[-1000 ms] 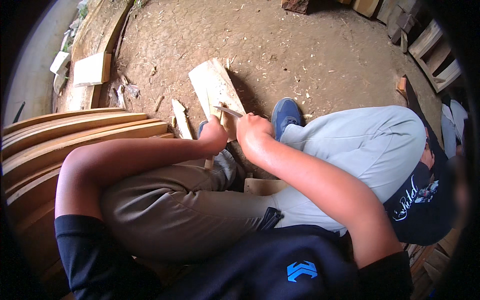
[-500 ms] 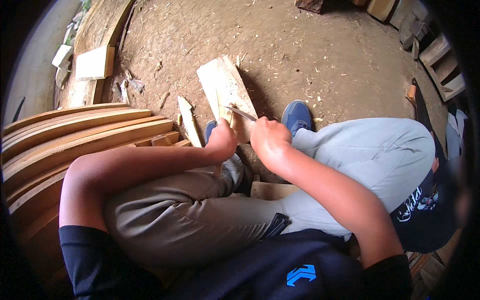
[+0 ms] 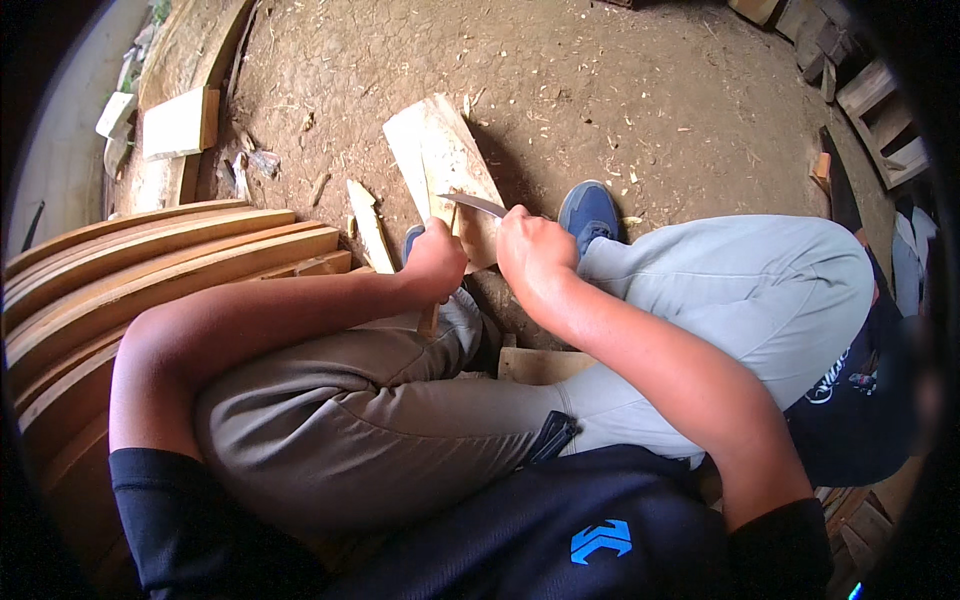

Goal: The person sits on the floor and uses a knife to carve a small wooden piece, repeatedly shaving off thin strips. The person holds the wood with the left hand and the knife with the right hand, working on the same piece throughout the clip.

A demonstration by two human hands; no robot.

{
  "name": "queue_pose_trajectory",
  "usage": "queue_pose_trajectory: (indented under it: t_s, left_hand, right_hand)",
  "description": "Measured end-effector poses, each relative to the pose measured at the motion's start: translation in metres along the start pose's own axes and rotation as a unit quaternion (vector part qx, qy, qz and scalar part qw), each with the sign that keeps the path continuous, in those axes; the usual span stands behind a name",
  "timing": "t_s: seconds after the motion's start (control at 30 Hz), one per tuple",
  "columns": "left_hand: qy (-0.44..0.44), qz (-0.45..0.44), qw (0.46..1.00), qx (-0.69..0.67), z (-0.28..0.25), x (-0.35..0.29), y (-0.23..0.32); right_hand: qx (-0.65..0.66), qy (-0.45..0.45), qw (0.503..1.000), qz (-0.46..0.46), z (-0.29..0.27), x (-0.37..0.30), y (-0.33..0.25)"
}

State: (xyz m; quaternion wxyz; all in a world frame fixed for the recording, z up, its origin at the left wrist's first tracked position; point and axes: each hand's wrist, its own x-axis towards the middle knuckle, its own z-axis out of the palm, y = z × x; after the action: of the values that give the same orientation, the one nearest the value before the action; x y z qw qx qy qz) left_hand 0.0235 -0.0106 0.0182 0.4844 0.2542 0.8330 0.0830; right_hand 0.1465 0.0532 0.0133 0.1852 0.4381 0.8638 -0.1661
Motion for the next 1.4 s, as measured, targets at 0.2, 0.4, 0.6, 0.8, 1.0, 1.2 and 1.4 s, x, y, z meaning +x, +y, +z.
queue_pose_trajectory:
  t_s: [0.2, 0.4, 0.6, 0.8, 1.0, 1.2, 1.4]
  left_hand:
    - [0.002, 0.0, 1.0, 0.009, 0.0, 0.0, -0.002]
    - [0.005, 0.031, 0.998, 0.054, 0.011, 0.012, -0.014]
    - [0.049, 0.109, 0.982, 0.147, 0.016, 0.029, -0.043]
    - [0.008, 0.006, 0.998, 0.055, 0.005, 0.003, -0.006]
    - [-0.004, 0.022, 0.999, 0.023, 0.009, 0.011, -0.007]
    - [0.027, 0.047, 0.998, 0.034, 0.012, 0.021, -0.03]
    - [0.035, 0.061, 0.997, 0.031, 0.018, 0.026, -0.037]
  right_hand:
    - [-0.002, -0.095, 0.994, -0.05, -0.045, -0.011, 0.0]
    - [-0.002, -0.171, 0.983, -0.059, -0.059, -0.002, 0.007]
    - [0.038, -0.185, 0.982, -0.025, -0.051, -0.008, -0.008]
    - [0.006, -0.165, 0.986, -0.028, -0.03, 0.001, -0.008]
    - [-0.035, -0.05, 0.998, 0.013, -0.008, 0.001, -0.009]
    - [-0.041, -0.132, 0.989, -0.059, -0.047, -0.007, -0.002]
    - [-0.003, -0.129, 0.989, -0.067, -0.051, -0.005, 0.003]
